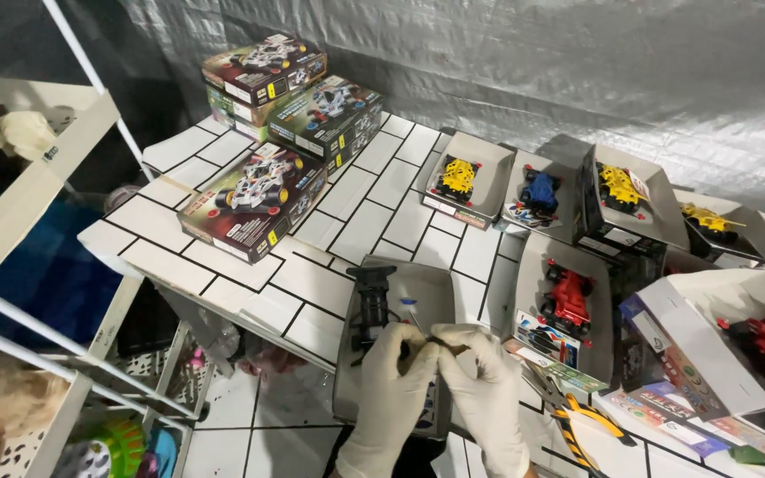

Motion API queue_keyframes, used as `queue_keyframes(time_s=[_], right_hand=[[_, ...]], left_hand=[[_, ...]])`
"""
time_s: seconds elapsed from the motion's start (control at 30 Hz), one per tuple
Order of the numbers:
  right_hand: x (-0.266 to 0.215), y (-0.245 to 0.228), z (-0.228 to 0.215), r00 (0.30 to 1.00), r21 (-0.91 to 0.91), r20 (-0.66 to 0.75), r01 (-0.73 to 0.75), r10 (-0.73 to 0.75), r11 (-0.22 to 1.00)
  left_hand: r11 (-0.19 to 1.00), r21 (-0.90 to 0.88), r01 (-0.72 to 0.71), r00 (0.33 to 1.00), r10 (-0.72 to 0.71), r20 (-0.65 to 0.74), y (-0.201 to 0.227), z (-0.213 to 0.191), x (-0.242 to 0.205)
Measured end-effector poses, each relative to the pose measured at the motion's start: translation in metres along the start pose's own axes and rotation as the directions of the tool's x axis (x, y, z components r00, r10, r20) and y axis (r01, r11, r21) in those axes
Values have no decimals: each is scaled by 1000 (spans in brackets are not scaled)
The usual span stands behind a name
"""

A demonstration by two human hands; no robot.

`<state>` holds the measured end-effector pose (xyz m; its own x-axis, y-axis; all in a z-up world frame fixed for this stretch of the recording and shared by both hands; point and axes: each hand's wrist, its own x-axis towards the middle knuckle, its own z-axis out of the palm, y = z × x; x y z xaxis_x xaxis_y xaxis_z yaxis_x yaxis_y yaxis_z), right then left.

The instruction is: The person assembles toy cars by attaching wheels to the chassis. They handle blue and red car bodies, picking up wheels and pressing them onto the axles. The person also moves boxes around the workspace to organize the area.

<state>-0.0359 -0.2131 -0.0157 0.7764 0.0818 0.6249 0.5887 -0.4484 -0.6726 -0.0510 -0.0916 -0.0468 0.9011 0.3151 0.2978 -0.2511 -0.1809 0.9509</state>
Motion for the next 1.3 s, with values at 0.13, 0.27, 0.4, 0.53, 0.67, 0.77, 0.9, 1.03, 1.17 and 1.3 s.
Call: queue_keyframes(time_s=[0.13, 0.27, 0.4, 0.53, 0.67, 0.77, 0.9, 1.03, 1.17, 1.3], right_hand=[[-4, 11, -3, 1000, 30, -19, 2, -1, 1000], [-8, 32, -6, 995, -102, -57, -82, 77, 991], [6, 43, -11, 986, -162, 88, -129, 145, 978], [25, 38, -2, 983, -190, 184, 20, 15, 982], [24, 29, 0, 968, -211, 252, 48, 7, 976], [16, 10, -3, 952, -248, 282, 193, -120, 949], [7, 1, 7, 904, -28, 279, 346, -325, 938], [3, -2, 1, 956, -56, 248, 178, -159, 982], [-1, -6, -1, 990, 62, 137, 16, -24, 998], [-12, 3, 0, 997, 66, 82, -7, 2, 998]], left_hand=[[997, 15, -78, 997, 79, -7, 3, 13, -6], [996, -57, -65, 998, 65, 4, -5, 29, -9], [993, -117, 14, 995, -2, 100, 12, 15, -7], [976, -217, -35, 988, 65, 137, 5, -4, -7], [960, -228, 166, 971, -119, 205, 7, -19, -7], [949, -226, 222, 958, -168, 233, 2, -26, -5], [982, -95, 165, 930, -123, 346, 6, -27, -10], [961, -120, 250, 913, -193, 360, 31, -28, -9], [997, -80, -7, 1000, 7, -5, 15, -19, -13], [990, -70, -124, 992, 123, -7, 13, -16, -14]])
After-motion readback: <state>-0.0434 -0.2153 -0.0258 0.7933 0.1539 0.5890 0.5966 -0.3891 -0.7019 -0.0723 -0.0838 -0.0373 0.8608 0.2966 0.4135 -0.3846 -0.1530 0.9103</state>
